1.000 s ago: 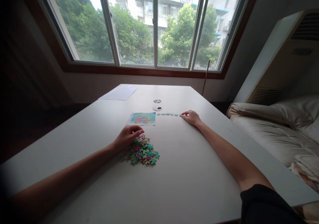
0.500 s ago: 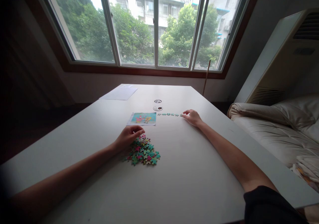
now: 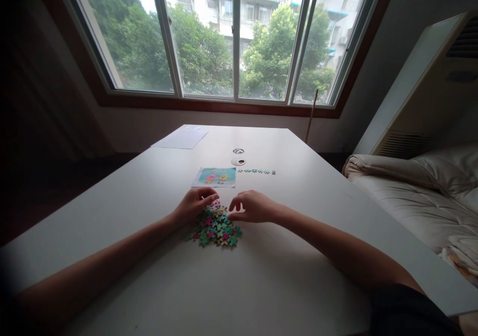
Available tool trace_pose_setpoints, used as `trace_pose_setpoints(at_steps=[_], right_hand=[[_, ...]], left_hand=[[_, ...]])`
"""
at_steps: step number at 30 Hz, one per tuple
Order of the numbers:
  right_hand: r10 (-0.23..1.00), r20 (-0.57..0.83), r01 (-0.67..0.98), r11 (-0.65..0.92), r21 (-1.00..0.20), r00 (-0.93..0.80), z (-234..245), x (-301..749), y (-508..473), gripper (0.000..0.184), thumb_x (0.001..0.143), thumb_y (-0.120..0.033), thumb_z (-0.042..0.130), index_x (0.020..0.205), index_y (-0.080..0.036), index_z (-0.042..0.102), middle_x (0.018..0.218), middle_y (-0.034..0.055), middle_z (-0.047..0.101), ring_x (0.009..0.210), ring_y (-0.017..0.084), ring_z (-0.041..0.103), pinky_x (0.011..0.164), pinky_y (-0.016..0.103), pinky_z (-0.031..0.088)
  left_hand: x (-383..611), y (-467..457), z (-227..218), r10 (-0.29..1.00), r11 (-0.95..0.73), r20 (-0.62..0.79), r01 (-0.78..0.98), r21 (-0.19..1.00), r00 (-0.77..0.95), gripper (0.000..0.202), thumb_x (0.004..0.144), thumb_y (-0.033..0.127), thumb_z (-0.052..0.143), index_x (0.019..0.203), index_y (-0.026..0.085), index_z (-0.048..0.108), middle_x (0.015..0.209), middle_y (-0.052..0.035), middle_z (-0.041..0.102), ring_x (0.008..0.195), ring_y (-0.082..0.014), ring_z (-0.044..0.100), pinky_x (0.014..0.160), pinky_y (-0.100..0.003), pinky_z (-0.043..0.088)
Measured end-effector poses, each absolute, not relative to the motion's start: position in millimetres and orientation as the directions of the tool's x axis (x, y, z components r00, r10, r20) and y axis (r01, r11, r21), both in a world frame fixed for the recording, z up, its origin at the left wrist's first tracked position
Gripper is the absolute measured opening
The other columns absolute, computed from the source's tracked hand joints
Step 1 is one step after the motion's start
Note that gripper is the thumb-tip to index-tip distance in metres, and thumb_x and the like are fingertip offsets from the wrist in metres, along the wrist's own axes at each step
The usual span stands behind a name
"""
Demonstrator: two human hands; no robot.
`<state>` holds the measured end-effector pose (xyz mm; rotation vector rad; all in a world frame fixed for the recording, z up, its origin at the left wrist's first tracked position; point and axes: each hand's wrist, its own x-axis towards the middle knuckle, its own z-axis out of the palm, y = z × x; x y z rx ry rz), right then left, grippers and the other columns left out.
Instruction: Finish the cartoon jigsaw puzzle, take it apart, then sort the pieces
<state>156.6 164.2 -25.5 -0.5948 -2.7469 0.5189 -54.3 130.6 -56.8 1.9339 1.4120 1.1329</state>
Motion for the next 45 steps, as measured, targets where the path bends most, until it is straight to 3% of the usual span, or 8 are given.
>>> trace_pose_setpoints(at_steps=[3,9,15,19,24,34,39,45], right_hand=[[0.474,0.184,0.361,0.824,-0.436,-0.861,-28,153,157,0.021,0.072,-0.034,0.061,0.085,-0.018,0.066,0.071,0.0019,0.062,0.061,0.009,0.054,0.057,0.02,0.04],[0.543,0.112,0.352,0.673,-0.651,-0.832,-30,155,160,0.018,0.069,-0.03,0.064,0.081,-0.017,0.065,0.072,0.0014,0.063,0.061,0.009,0.053,0.055,0.019,0.041],[0.55,0.029,0.216,0.376,-0.901,-0.834,-36,158,171,0.023,0.066,-0.032,0.067,0.077,-0.013,0.06,0.066,0.0,0.06,0.058,0.008,0.052,0.052,0.019,0.04],[0.58,0.051,0.137,0.277,-0.951,-0.813,-36,157,175,0.025,0.066,-0.032,0.067,0.079,-0.011,0.06,0.067,0.0013,0.061,0.06,0.009,0.055,0.056,0.021,0.043],[0.626,0.174,0.104,0.381,-0.919,-0.76,-32,156,172,0.025,0.068,-0.035,0.065,0.081,-0.013,0.063,0.073,0.0039,0.064,0.068,0.011,0.058,0.064,0.026,0.045],[0.639,0.416,0.246,0.691,-0.68,-0.647,-26,156,160,0.026,0.076,-0.038,0.056,0.09,-0.017,0.062,0.07,0.0025,0.062,0.062,0.011,0.054,0.056,0.023,0.041],[0.561,0.557,0.288,0.814,-0.504,-0.612,-28,158,160,0.017,0.077,-0.034,0.056,0.081,-0.02,0.062,0.071,0.002,0.062,0.06,0.01,0.051,0.058,0.024,0.042],[0.52,0.607,0.335,0.853,-0.4,-0.601,-30,158,159,0.012,0.077,-0.031,0.056,0.076,-0.021,0.063,0.07,0.0007,0.062,0.058,0.01,0.051,0.063,0.026,0.041]], left_hand=[[-55,130,-56,0.931,-0.355,0.344,0.54,0.763,0.125,0.022,0.076,0.03,0.051,0.069,0.013,0.062,0.06,-0.0003,0.058,0.056,-0.0111,0.048,0.055,-0.022,0.038],[-52,129,-52,0.924,-0.372,0.352,0.558,0.742,0.148,0.022,0.077,0.029,0.049,0.069,0.012,0.062,0.06,-0.0004,0.058,0.056,-0.0107,0.047,0.054,-0.022,0.037],[-44,122,-44,0.898,-0.439,0.344,0.542,0.716,0.273,0.02,0.076,0.029,0.053,0.07,0.013,0.064,0.058,0.0009,0.056,0.052,-0.0085,0.042,0.049,-0.02,0.034],[-42,116,-39,0.868,-0.494,0.353,0.53,0.689,0.35,0.021,0.077,0.029,0.053,0.072,0.013,0.065,0.058,0.0005,0.055,0.053,-0.0083,0.04,0.05,-0.019,0.033],[-39,112,-36,0.867,-0.492,0.337,0.527,0.692,0.367,0.02,0.076,0.029,0.054,0.074,0.012,0.065,0.059,-0.0001,0.055,0.055,-0.0092,0.043,0.051,-0.02,0.034],[-35,112,-37,0.911,-0.398,0.299,0.426,0.812,0.283,0.021,0.076,0.031,0.054,0.072,0.012,0.063,0.061,-0.0004,0.056,0.054,-0.0088,0.043,0.049,-0.02,0.035],[-39,117,-36,0.928,-0.355,0.288,0.322,0.878,0.237,0.02,0.074,0.031,0.056,0.068,0.012,0.061,0.062,-0.001,0.057,0.06,-0.0111,0.049,0.056,-0.023,0.04],[-39,117,-37,0.932,-0.335,0.266,0.302,0.893,0.248,0.02,0.073,0.031,0.058,0.069,0.012,0.062,0.062,-0.0004,0.057,0.058,-0.0105,0.049,0.055,-0.022,0.039]])
